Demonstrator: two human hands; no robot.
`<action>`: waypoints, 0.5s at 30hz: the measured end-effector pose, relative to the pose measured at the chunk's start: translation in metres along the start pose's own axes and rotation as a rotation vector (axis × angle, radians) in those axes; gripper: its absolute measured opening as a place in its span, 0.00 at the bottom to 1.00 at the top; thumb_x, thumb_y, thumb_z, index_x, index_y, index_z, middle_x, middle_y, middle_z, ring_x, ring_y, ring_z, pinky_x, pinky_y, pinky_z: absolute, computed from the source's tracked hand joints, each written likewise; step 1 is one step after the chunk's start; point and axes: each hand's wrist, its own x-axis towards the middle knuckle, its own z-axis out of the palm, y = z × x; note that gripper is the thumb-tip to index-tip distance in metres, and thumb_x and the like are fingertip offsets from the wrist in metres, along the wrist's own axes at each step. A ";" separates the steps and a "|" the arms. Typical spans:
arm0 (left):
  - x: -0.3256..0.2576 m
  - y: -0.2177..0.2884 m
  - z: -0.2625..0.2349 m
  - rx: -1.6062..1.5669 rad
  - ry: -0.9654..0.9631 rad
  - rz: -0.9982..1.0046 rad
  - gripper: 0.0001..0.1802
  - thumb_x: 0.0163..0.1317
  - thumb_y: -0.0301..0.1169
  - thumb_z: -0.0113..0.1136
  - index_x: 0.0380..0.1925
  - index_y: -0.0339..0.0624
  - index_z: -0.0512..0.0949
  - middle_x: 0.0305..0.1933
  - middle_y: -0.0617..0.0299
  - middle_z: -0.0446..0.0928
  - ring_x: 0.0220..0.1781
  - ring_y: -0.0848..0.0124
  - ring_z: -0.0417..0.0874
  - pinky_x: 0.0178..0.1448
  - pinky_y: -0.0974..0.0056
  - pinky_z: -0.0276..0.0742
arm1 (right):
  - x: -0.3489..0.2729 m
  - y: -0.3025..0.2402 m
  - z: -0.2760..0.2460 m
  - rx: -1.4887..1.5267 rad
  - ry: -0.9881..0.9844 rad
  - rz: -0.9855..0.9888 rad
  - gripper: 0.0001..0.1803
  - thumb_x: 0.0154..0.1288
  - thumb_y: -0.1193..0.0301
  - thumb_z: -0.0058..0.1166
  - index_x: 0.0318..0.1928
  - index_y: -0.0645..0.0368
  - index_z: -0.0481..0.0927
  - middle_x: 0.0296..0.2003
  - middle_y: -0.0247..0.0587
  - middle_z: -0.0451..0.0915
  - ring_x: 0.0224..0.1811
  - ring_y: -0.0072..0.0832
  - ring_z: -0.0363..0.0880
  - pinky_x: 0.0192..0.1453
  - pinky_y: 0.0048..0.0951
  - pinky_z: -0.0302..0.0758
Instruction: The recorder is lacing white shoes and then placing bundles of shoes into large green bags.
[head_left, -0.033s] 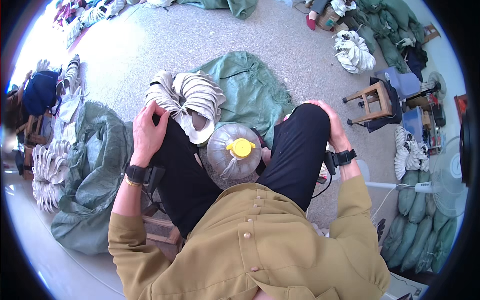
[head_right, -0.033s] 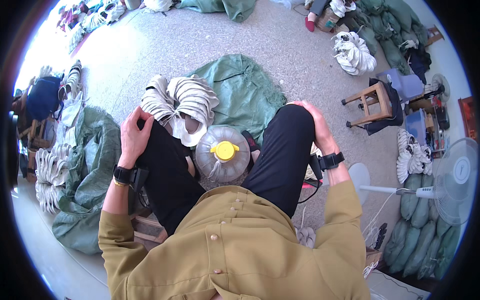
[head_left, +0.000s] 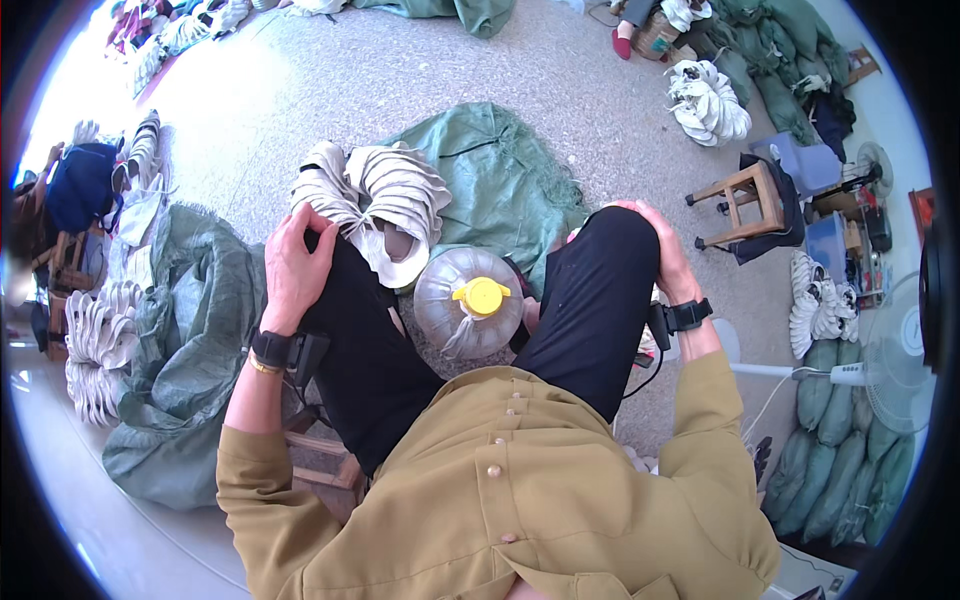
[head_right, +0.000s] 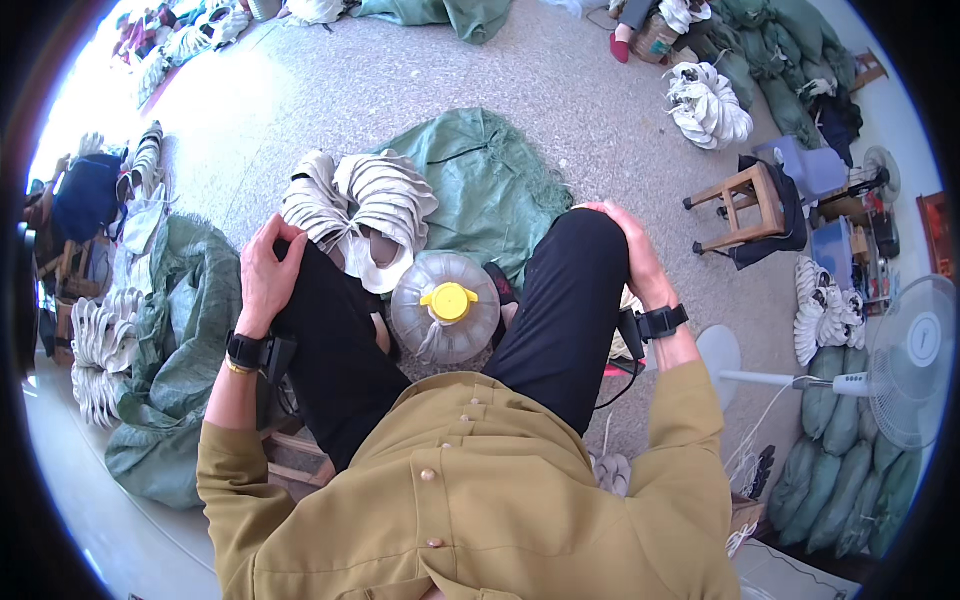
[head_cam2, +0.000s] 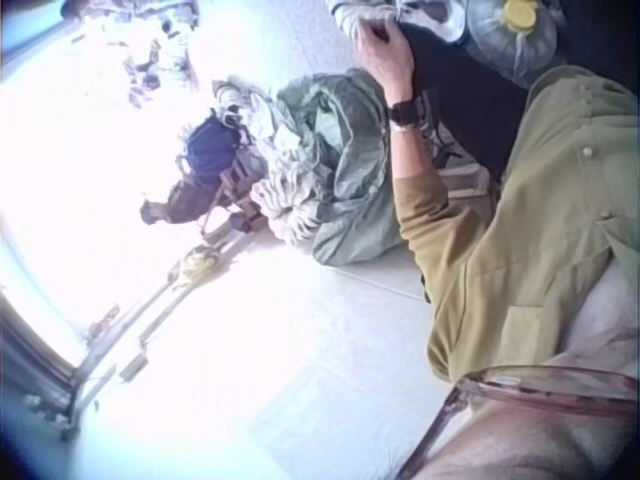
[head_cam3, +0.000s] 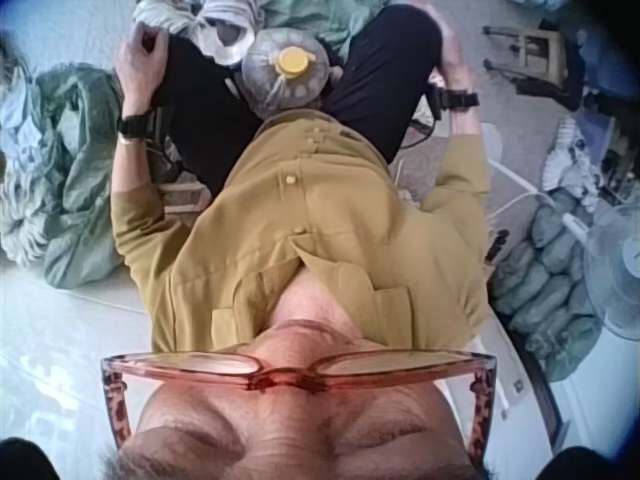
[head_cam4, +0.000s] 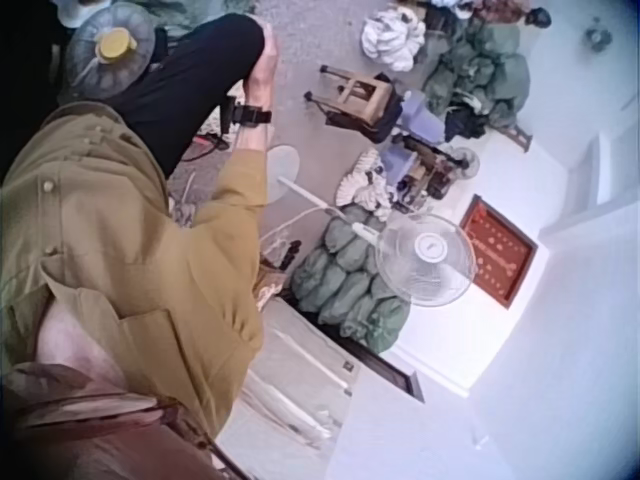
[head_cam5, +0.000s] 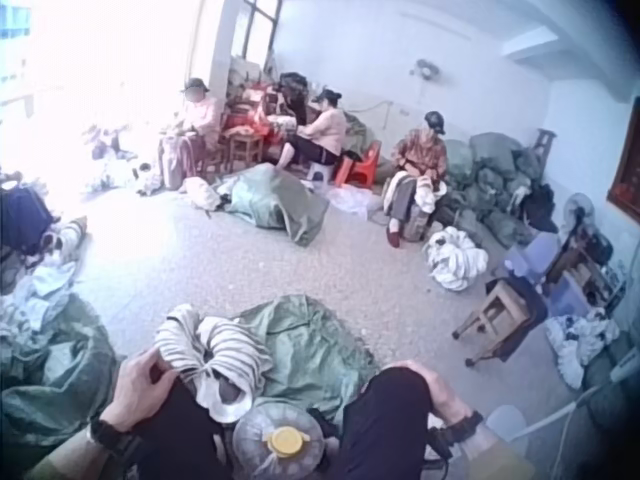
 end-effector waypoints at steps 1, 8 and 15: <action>0.000 0.001 0.000 0.001 -0.005 0.002 0.08 0.57 0.27 0.62 0.28 0.37 0.72 0.28 0.57 0.77 0.35 0.57 0.79 0.41 0.56 0.72 | 0.000 0.001 0.000 0.004 0.003 0.002 0.24 0.76 0.60 0.36 0.52 0.67 0.79 0.49 0.44 0.81 0.52 0.28 0.79 0.62 0.29 0.71; 0.007 0.003 0.002 0.057 0.002 0.009 0.07 0.58 0.27 0.61 0.29 0.35 0.74 0.28 0.54 0.79 0.33 0.57 0.82 0.42 0.60 0.74 | 0.011 0.000 0.004 -0.010 -0.036 -0.018 0.25 0.76 0.60 0.34 0.51 0.67 0.79 0.49 0.44 0.81 0.52 0.28 0.78 0.63 0.29 0.70; 0.014 0.004 0.011 0.063 -0.010 -0.003 0.08 0.61 0.26 0.61 0.30 0.33 0.74 0.28 0.55 0.81 0.33 0.67 0.83 0.42 0.63 0.76 | 0.023 0.021 -0.005 -0.118 -0.105 -0.166 0.26 0.78 0.60 0.30 0.57 0.65 0.76 0.56 0.41 0.77 0.60 0.27 0.73 0.69 0.30 0.63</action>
